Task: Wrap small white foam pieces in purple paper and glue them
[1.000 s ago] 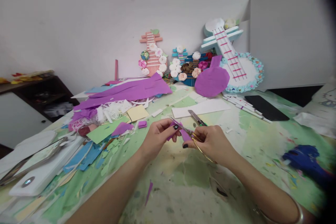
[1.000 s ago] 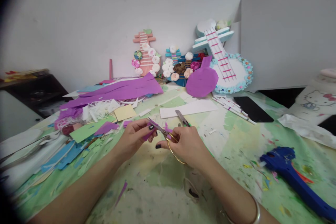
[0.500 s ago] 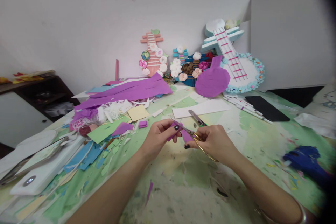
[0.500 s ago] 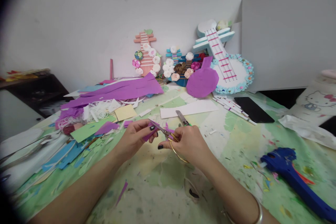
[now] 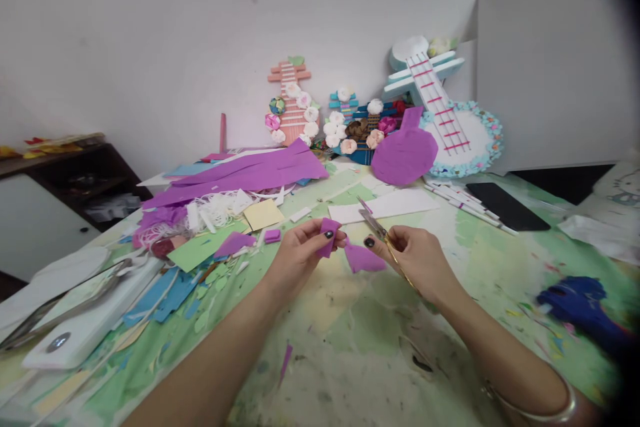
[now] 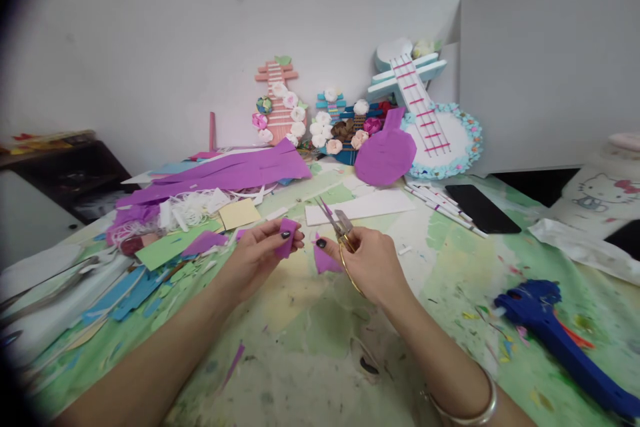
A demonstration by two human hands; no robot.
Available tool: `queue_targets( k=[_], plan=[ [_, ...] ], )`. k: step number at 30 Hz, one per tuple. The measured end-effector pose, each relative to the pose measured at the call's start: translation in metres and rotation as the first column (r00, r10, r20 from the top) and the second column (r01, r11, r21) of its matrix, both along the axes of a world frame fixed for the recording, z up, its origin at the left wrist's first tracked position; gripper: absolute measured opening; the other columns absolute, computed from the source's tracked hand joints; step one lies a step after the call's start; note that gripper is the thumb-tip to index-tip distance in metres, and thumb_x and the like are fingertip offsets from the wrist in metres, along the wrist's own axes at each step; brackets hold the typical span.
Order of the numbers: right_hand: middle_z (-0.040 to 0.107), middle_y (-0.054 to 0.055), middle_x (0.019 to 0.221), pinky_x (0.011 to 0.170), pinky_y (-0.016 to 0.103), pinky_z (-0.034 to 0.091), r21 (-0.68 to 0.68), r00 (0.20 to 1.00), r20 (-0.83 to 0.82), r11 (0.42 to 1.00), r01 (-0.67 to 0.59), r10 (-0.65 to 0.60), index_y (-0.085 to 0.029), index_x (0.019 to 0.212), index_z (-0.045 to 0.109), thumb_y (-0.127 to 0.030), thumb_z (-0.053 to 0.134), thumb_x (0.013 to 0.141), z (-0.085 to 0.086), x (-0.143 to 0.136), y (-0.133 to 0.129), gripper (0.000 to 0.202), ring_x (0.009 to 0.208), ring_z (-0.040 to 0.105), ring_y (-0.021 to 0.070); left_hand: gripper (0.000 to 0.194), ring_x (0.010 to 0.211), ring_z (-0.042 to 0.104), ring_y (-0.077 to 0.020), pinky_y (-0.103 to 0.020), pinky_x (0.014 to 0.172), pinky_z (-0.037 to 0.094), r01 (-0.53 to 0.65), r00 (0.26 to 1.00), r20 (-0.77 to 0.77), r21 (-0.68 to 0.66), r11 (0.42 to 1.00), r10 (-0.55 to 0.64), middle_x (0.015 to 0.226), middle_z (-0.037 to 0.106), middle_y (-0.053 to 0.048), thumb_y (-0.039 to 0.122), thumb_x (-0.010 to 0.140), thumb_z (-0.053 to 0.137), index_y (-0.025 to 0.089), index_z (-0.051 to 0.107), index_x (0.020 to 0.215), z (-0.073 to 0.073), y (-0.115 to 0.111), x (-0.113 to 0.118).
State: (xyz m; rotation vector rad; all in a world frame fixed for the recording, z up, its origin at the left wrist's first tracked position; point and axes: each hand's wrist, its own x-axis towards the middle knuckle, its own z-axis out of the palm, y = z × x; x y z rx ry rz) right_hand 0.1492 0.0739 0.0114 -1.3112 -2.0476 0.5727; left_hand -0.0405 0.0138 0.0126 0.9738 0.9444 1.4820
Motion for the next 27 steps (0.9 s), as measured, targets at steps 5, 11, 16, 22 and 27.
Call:
queue_targets(
  k=[5, 11, 16, 22, 27],
  plan=[
    [0.04, -0.003, 0.046, 0.045, 0.024, 0.021, 0.009, 0.996, 0.025, 0.996, 0.086, -0.086, -0.02, 0.051, 0.04, -0.063, 0.055, 0.071, 0.002, 0.002, 0.004, 0.05, 0.046, 0.035, 0.0106, 0.022, 0.09, 0.063, -0.0175, -0.027, 0.076, 0.044, -0.093, 0.994, 0.058, -0.046, 0.995, 0.095, 0.093, 0.073, -0.01, 0.023, 0.071, 0.075, 0.015, 0.071, 0.09, -0.007, 0.005, -0.006],
    [0.048, 0.0, 0.057, 0.054, 0.027, 0.037, -0.358, 0.876, -0.446, 0.86, -0.363, 0.185, -0.017, 0.073, 0.054, -0.072, 0.039, 0.078, 0.0, 0.003, 0.005, 0.057, 0.054, 0.046, 0.0137, 0.022, 0.068, 0.061, -0.0079, -0.021, 0.068, 0.047, -0.125, 0.959, 0.235, -0.149, 0.981, 0.158, 0.083, 0.071, -0.002, 0.016, 0.066, 0.078, 0.015, 0.072, 0.086, -0.006, 0.007, -0.009],
    [0.046, -0.002, 0.052, 0.049, 0.025, 0.03, -0.263, 0.953, -0.264, 0.94, -0.219, 0.149, -0.019, 0.066, 0.051, -0.07, 0.053, 0.072, 0.0, 0.001, -0.002, 0.051, 0.048, 0.042, 0.0123, 0.025, 0.065, 0.064, -0.0087, -0.02, 0.065, 0.051, -0.066, 0.943, 0.313, -0.158, 0.985, 0.113, 0.073, 0.068, 0.0, 0.013, 0.063, 0.079, 0.013, 0.066, 0.084, -0.002, 0.004, -0.007],
    [0.032, -0.005, 0.044, 0.044, 0.022, 0.02, -0.1, 0.96, -0.233, 0.978, -0.185, 0.157, -0.021, 0.049, 0.034, -0.066, 0.062, 0.066, -0.001, -0.008, -0.014, 0.056, 0.043, 0.031, 0.0085, 0.024, 0.073, 0.067, -0.0104, -0.02, 0.071, 0.054, -0.015, 0.948, 0.315, -0.096, 0.995, 0.045, 0.081, 0.07, -0.002, 0.008, 0.064, 0.076, 0.013, 0.061, 0.081, -0.001, 0.002, -0.007],
    [0.033, -0.005, 0.05, 0.046, 0.022, 0.02, 0.024, 0.963, -0.167, 0.978, -0.209, 0.21, -0.02, 0.054, 0.035, -0.063, 0.059, 0.071, -0.002, -0.013, -0.02, 0.052, 0.048, 0.03, 0.0086, 0.027, 0.077, 0.068, -0.0107, -0.02, 0.077, 0.054, -0.007, 0.961, 0.275, -0.067, 0.998, 0.025, 0.083, 0.071, -0.001, 0.006, 0.063, 0.076, 0.016, 0.06, 0.083, 0.001, 0.0, -0.003]
  ],
)
